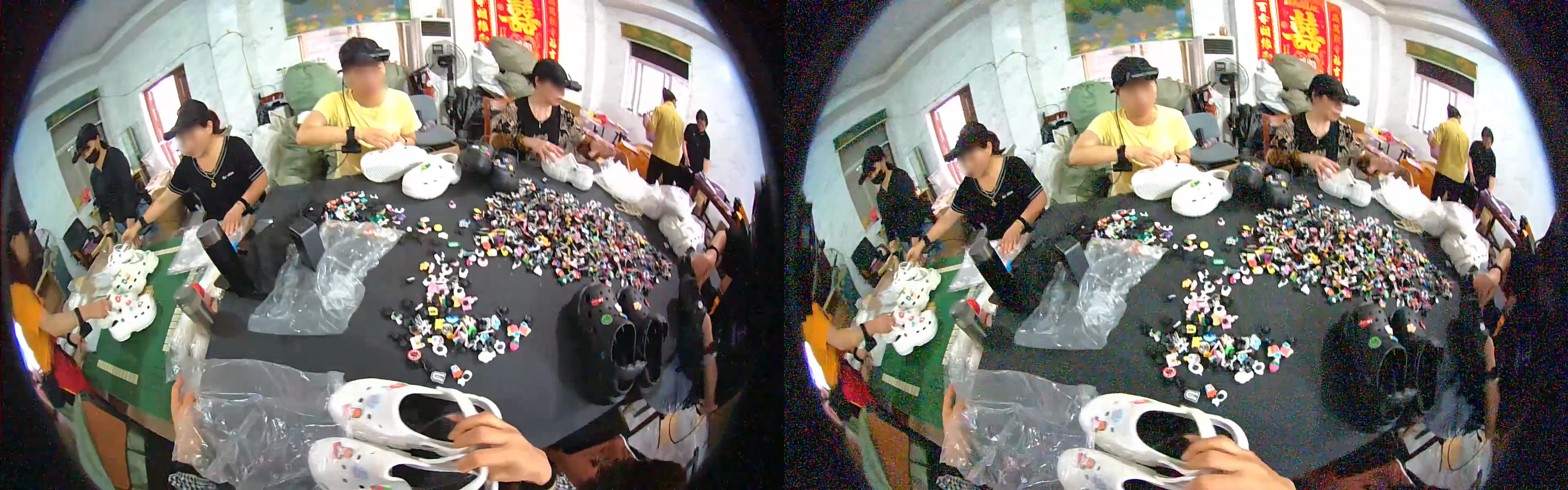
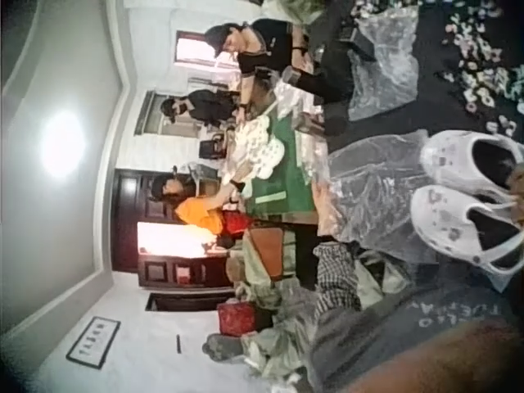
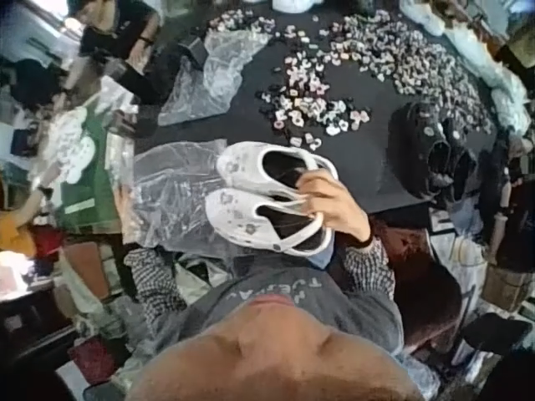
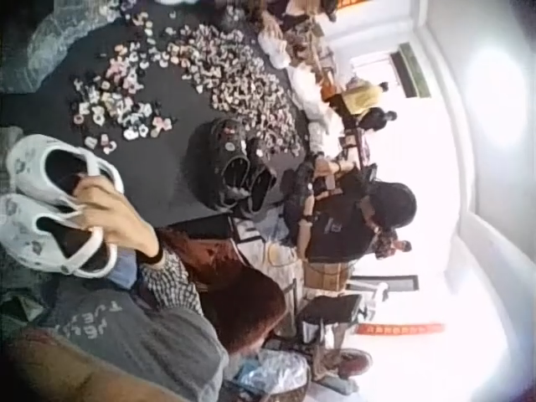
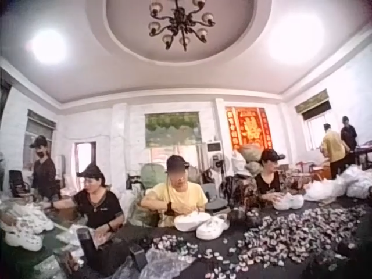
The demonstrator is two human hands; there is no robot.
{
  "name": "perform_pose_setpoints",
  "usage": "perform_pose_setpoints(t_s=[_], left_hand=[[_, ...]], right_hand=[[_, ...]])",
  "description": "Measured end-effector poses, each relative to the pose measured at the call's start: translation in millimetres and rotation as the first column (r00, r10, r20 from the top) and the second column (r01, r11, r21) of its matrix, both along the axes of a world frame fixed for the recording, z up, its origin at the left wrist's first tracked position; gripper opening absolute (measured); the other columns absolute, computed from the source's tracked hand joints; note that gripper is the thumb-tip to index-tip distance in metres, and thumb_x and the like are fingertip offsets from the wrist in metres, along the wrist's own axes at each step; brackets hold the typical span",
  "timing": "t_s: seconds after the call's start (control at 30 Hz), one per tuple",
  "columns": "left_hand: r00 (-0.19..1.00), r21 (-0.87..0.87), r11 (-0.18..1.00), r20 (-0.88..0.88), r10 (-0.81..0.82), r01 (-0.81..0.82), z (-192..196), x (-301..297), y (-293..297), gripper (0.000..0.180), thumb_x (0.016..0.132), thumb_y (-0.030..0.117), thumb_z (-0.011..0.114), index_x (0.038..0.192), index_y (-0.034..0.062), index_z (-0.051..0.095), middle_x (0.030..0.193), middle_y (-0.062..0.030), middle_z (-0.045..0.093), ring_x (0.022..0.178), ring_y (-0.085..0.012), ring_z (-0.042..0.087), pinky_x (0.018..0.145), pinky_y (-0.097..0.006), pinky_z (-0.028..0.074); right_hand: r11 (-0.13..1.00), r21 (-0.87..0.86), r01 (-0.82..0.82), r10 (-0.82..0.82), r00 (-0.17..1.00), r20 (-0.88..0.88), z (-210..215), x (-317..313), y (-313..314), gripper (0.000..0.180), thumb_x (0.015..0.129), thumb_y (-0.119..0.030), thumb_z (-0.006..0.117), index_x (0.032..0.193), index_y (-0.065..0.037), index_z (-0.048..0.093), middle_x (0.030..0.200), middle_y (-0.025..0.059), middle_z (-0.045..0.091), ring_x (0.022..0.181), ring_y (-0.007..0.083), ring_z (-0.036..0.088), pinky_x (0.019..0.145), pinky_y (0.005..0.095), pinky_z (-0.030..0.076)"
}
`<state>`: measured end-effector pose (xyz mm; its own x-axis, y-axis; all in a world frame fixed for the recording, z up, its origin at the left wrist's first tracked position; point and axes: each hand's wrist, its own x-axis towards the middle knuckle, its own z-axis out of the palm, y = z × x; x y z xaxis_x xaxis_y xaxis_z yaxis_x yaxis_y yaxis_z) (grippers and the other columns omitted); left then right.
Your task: Attaching decorative charms to the holes of white foam clogs.
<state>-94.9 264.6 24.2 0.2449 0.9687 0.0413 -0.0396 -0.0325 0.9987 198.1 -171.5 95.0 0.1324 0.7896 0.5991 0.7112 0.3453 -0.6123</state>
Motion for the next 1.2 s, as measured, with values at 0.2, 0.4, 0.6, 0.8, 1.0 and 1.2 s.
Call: perform_pose_setpoints(t_s=[0.2, 0.4, 0.6, 0.8, 1.0, 1.2], left_hand=[[0.878, 0.263, 0.886, -0.404, -0.257, 0.381, 7.8, -49.5, 21.2, 0.077, 0.084, -0.001, 0.055, 0.154, 0.0165, 0.029, 0.150, -0.0149, 0.037, 0.122, -0.0259, 0.050, 0.091, -0.038, 0.049], [0.531, 0.386, 0.626, -0.846, -0.053, 0.678, 48.0, -69.8, -56.0, 0.069, 0.084, 0.022, 0.070, 0.144, 0.0027, 0.042, 0.145, -0.0222, 0.043, 0.133, -0.0316, 0.044, 0.106, -0.041, 0.041], [0.604, 0.437, 0.487, -0.752, -0.263, 0.757, -21.2, 6.3, -107.3, 0.051, 0.096, 0.011, 0.058, 0.144, 0.0078, 0.043, 0.151, -0.0181, 0.035, 0.064, -0.0178, 0.049, 0.063, -0.035, 0.046], [0.788, 0.414, 0.672, -0.367, -0.494, 0.614, -29.4, 32.3, -51.0, 0.050, 0.091, 0.013, 0.059, 0.140, 0.0038, 0.048, 0.146, -0.0198, 0.043, 0.124, -0.0287, 0.051, 0.099, -0.038, 0.043], [0.908, 0.212, 0.942, -0.385, -0.164, 0.259, 15.9, -9.5, -57.3, 0.047, 0.087, -0.003, 0.054, 0.134, 0.0023, 0.053, 0.145, -0.0142, 0.044, 0.133, -0.0276, 0.044, 0.111, -0.041, 0.032], [0.929, 0.273, 0.949, -0.367, -0.052, 0.161, 8.7, -31.7, -124.1, 0.047, 0.096, 0.009, 0.048, 0.142, -0.0011, 0.041, 0.146, -0.0153, 0.042, 0.135, -0.0294, 0.041, 0.112, -0.044, 0.030]], right_hand=[[0.930, 0.020, 0.368, -0.368, 0.930, -0.021, 18.9, -12.9, -40.3, 0.020, 0.073, -0.018, 0.074, 0.076, -0.004, 0.061, 0.097, 0.0154, 0.060, 0.100, 0.0378, 0.059, 0.084, 0.0453, 0.047], [0.790, 0.259, 0.555, -0.580, 0.815, 0.022, 40.3, 12.5, -43.4, 0.027, 0.062, -0.003, 0.080, 0.070, -0.010, 0.056, 0.083, 0.0087, 0.056, 0.085, 0.0273, 0.056, 0.076, 0.0455, 0.058], [0.847, 0.325, 0.421, -0.470, 0.878, 0.087, 50.3, 4.1, 44.3, 0.022, 0.067, -0.004, 0.081, 0.073, -0.011, 0.061, 0.083, 0.0075, 0.058, 0.088, 0.0309, 0.061, 0.076, 0.0435, 0.057], [0.888, 0.344, 0.306, -0.322, 0.947, -0.013, 44.7, -52.6, 88.1, 0.008, 0.077, -0.009, 0.069, 0.080, -0.006, 0.062, 0.099, 0.0153, 0.058, 0.098, 0.0360, 0.059, 0.078, 0.0420, 0.046], [0.936, 0.144, 0.321, -0.324, 0.946, -0.005, -31.2, -88.9, 101.6, 0.011, 0.076, -0.004, 0.067, 0.084, -0.006, 0.060, 0.100, 0.0160, 0.055, 0.103, 0.0363, 0.056, 0.083, 0.0450, 0.045], [0.943, 0.098, 0.317, -0.326, 0.940, 0.097, -65.0, -95.3, 117.2, 0.023, 0.062, -0.012, 0.064, 0.085, -0.014, 0.068, 0.104, 0.0112, 0.060, 0.102, 0.0325, 0.061, 0.080, 0.0401, 0.049]])
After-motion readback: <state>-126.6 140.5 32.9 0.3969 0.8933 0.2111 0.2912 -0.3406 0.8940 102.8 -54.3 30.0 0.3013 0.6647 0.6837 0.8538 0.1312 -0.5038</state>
